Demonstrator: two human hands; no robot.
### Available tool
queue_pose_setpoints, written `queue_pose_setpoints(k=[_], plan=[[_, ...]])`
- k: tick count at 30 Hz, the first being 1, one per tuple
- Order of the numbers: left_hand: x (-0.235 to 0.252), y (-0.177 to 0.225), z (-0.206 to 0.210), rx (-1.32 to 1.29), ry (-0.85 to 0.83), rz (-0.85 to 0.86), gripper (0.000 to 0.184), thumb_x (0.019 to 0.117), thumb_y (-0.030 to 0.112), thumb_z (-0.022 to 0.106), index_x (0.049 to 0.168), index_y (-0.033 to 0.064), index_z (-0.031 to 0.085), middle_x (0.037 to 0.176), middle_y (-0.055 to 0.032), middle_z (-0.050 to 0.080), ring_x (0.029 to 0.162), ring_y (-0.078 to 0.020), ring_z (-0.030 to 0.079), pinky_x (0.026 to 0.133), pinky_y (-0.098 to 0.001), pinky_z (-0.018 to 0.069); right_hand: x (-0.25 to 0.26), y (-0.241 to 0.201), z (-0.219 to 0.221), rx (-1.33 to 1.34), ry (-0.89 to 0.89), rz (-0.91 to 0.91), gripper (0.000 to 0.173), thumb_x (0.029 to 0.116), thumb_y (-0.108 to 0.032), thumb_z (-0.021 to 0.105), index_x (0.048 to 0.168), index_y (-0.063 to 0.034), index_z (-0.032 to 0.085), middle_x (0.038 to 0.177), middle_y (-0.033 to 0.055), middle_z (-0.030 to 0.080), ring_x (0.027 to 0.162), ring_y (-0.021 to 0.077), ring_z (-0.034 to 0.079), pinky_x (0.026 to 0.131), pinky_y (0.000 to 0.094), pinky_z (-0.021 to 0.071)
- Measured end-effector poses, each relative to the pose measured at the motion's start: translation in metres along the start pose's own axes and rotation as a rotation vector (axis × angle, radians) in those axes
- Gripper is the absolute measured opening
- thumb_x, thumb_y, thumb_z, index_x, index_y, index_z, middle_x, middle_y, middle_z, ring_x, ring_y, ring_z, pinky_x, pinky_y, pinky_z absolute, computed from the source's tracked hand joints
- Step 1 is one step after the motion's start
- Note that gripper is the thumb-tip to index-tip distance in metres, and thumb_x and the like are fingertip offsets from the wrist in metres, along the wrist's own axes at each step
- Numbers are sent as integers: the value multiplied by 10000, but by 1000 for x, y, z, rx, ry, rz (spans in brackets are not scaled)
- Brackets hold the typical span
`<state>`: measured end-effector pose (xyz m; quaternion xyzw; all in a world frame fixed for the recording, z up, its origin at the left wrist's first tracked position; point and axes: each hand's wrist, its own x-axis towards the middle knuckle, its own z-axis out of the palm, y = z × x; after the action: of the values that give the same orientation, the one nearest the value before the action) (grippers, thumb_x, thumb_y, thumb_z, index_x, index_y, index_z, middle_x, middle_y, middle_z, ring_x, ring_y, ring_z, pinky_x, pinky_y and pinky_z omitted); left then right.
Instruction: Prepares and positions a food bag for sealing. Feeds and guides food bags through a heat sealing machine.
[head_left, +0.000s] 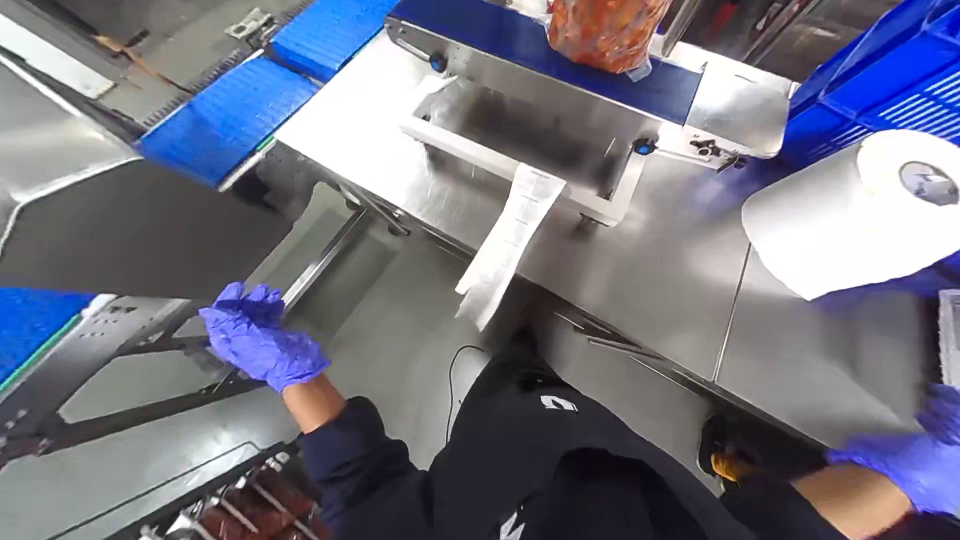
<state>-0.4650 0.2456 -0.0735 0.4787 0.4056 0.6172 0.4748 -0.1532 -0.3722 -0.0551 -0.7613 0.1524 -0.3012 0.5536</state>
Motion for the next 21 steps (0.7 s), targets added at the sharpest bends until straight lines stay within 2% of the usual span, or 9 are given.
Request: queue_pose_setpoints(k=[2,4,8,10,14,17,19,21], plan=[[-6,6,-27,75,-43,42,402,1129,205,224,1238,5,555,908,37,704,800,-84,691,788,-282,591,-33,-21,34,48,-119,21,165,1013,-116,559,1037,3,672,937,-48,675,841,-6,618,793,211,522],[-9,12,-54,116,-12,52,398,1125,197,230,1233,-8,554,904,44,694,790,-74,685,799,-285,589,-69,-25,64,97,-218,30,193,1031,-112,507,954,-33,665,872,-75,680,789,-14,617,755,201,517],[2,11,-113,59,122,33,397,1128,209,228,1211,12,563,908,48,684,786,-74,679,783,-277,588,-153,-32,126,89,-520,52,344,1078,-193,419,990,-8,695,899,-40,702,813,-9,620,783,205,520],[15,9,-137,58,190,11,415,1133,238,223,1186,26,576,882,56,690,769,-64,684,759,-261,590,-193,-49,157,73,-674,20,319,1069,-188,443,994,-6,694,932,-23,710,847,-16,626,806,194,518],[55,7,-191,110,338,39,431,1131,243,236,1202,-3,582,871,55,690,764,-49,681,775,-259,593,-262,-88,236,77,-888,-21,294,1050,-194,530,1121,53,675,1040,65,701,913,8,632,863,214,525],[101,6,-226,175,413,82,421,1126,205,244,1205,-37,579,888,32,690,773,-53,680,785,-263,593,-316,-106,308,184,-926,-98,360,1077,-207,426,1133,71,649,1038,63,692,911,4,633,829,202,529],[127,7,-237,236,394,80,405,1116,173,244,1180,-41,581,892,25,696,784,-50,686,794,-264,598,-343,-121,347,194,-964,-138,438,1098,-234,359,1238,84,624,1135,123,676,978,44,632,863,229,526],[148,16,-239,282,366,36,420,1112,167,250,1162,-54,603,885,-10,700,786,-80,686,802,-291,598,-370,-143,381,186,-1042,-148,476,1106,-302,371,1335,58,580,1235,146,641,1054,82,616,914,272,521]])
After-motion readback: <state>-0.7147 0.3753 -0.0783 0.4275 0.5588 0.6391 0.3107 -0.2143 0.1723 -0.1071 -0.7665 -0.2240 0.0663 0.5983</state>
